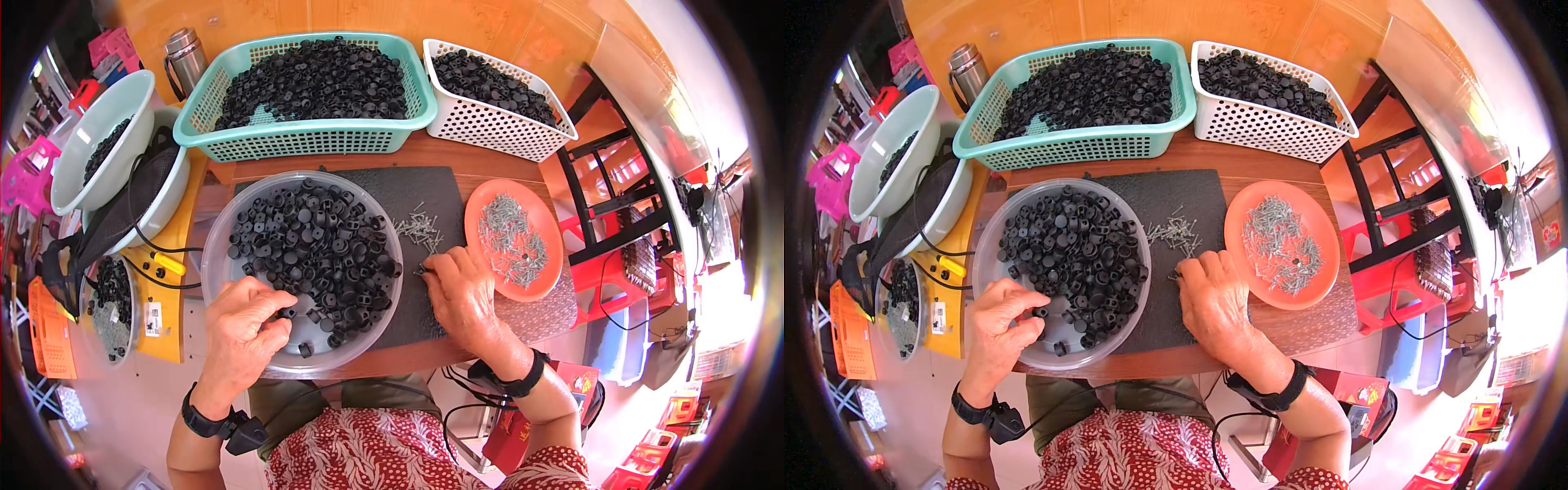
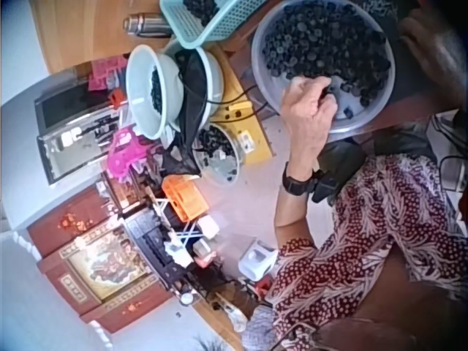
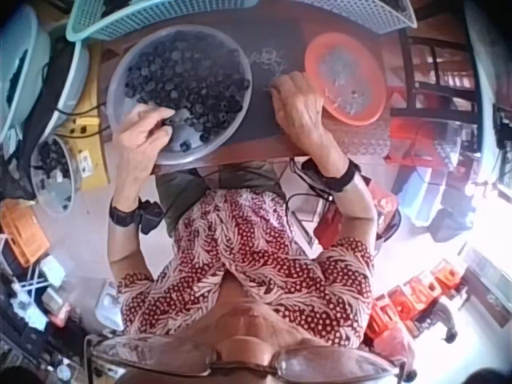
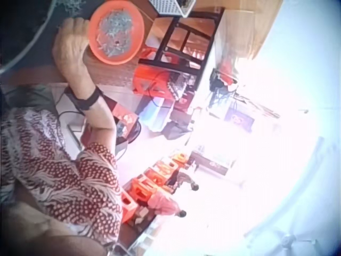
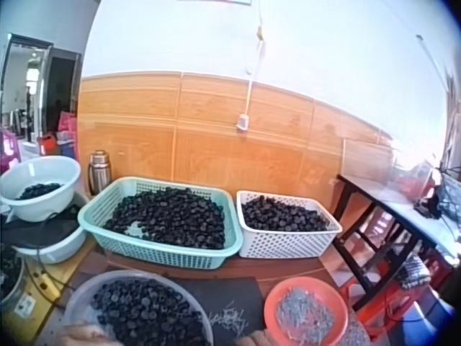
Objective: Manually assembling circular black plastic components using small metal screws.
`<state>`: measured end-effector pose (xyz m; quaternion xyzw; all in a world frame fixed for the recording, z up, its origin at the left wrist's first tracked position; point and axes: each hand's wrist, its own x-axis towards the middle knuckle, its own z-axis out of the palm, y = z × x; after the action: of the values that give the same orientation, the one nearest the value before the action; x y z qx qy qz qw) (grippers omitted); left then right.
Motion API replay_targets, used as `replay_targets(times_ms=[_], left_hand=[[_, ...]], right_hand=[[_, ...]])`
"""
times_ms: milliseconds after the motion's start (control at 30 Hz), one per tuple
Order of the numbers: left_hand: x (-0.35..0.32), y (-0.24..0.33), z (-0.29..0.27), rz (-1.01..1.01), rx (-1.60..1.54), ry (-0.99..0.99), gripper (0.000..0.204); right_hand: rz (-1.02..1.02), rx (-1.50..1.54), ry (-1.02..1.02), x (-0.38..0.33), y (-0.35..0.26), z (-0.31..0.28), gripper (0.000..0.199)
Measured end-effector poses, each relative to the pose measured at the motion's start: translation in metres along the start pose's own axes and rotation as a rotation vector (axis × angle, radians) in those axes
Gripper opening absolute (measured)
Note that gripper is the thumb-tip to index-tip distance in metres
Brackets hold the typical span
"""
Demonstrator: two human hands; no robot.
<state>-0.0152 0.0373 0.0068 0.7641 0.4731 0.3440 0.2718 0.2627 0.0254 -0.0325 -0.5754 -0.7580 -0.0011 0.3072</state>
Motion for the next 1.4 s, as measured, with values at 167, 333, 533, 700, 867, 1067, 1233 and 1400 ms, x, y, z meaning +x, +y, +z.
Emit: replay_targets(times_ms=[167, 333, 533, 700, 867, 1067, 1233, 1400], left_hand=[[0.002, 0.001, 0.001, 0.029, 0.051, -0.006, 0.026], [0.002, -0.002, 0.004, -0.073, -0.083, 0.027, 0.020], [0.001, -0.003, -0.004, -0.025, -0.109, 0.005, 0.018], [0.003, 0.000, -0.001, -0.213, -0.490, -0.048, 0.020], [0.000, -0.005, 0.000, -0.311, -0.659, -0.029, 0.020], [0.001, -0.002, -0.004, -0.223, -0.456, -0.076, 0.013], [-0.001, -0.005, 0.000, -0.288, -0.524, -0.053, 0.013], [-0.001, 0.001, 0.002, -0.413, -0.696, -0.076, 0.013]], right_hand=[[-0.023, -0.051, -0.078, 0.002, -0.001, -0.003, 0.019], [0.001, 0.009, -0.091, 0.005, 0.002, -0.006, 0.024], [0.015, 0.126, -0.031, 0.006, -0.003, 0.000, 0.024], [0.041, 0.152, -0.010, 0.003, -0.008, -0.013, 0.015], [0.128, 0.193, -0.030, 0.005, -0.013, -0.014, 0.012], [0.140, 0.165, -0.019, 0.003, -0.015, -0.017, 0.014], [0.159, 0.200, -0.002, -0.001, -0.012, -0.017, 0.013], [0.338, 0.396, 0.041, -0.001, -0.023, -0.024, 0.013]])
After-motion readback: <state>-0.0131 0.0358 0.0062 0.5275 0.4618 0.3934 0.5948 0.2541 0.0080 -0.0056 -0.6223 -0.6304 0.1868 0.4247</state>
